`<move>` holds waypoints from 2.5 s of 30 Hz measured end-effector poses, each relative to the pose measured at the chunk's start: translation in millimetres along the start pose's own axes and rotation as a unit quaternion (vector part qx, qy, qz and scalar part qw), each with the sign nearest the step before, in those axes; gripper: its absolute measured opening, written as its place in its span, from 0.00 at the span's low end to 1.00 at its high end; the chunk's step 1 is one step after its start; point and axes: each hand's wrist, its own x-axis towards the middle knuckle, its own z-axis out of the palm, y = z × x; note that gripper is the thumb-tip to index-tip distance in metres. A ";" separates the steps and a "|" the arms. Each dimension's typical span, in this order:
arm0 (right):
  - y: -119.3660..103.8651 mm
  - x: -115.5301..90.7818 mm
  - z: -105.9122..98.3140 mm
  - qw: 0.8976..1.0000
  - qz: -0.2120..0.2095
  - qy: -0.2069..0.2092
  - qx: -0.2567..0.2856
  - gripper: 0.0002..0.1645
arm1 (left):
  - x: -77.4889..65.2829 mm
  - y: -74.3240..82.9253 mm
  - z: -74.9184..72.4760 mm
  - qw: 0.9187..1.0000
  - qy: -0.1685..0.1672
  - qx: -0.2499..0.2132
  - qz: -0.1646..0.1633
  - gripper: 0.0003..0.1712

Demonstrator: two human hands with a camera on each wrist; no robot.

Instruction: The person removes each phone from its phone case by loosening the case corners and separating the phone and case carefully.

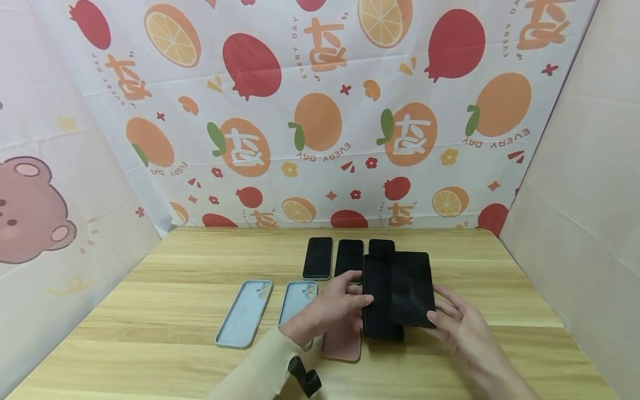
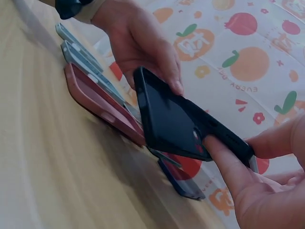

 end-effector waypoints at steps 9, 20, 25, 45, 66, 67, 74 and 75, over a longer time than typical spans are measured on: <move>-14.6 18.9 -17.2 0.992 0.051 0.088 -0.077 0.49 | -2.0 -1.6 8.0 1.000 0.014 0.020 0.009 0.48; -8.1 41.5 -34.8 0.971 0.092 0.106 -0.193 0.44 | -0.3 -8.2 20.1 0.998 -0.020 0.049 0.014 0.34; -2.7 49.3 -44.1 0.969 0.103 0.103 -0.201 0.42 | -1.1 -9.2 23.2 0.997 -0.030 0.071 0.008 0.34; -8.3 55.1 -45.1 0.888 0.099 0.116 -0.435 0.35 | 5.2 -4.5 29.3 0.882 0.048 0.455 0.115 0.17; -20.5 45.5 -30.5 0.886 0.110 0.101 -0.439 0.41 | -7.5 4.7 -5.9 0.911 0.092 0.385 0.117 0.26; -21.5 44.7 -29.8 0.883 0.103 0.101 -0.447 0.41 | -8.9 5.2 -9.7 0.911 0.097 0.384 0.117 0.26; -28.3 38.9 -18.0 0.852 0.040 0.112 -0.510 0.46 | -20.9 7.1 -36.0 0.890 0.137 0.413 0.137 0.30; -29.3 38.1 -15.2 0.845 0.026 0.112 -0.523 0.46 | -22.9 7.7 -39.3 0.885 0.141 0.422 0.135 0.32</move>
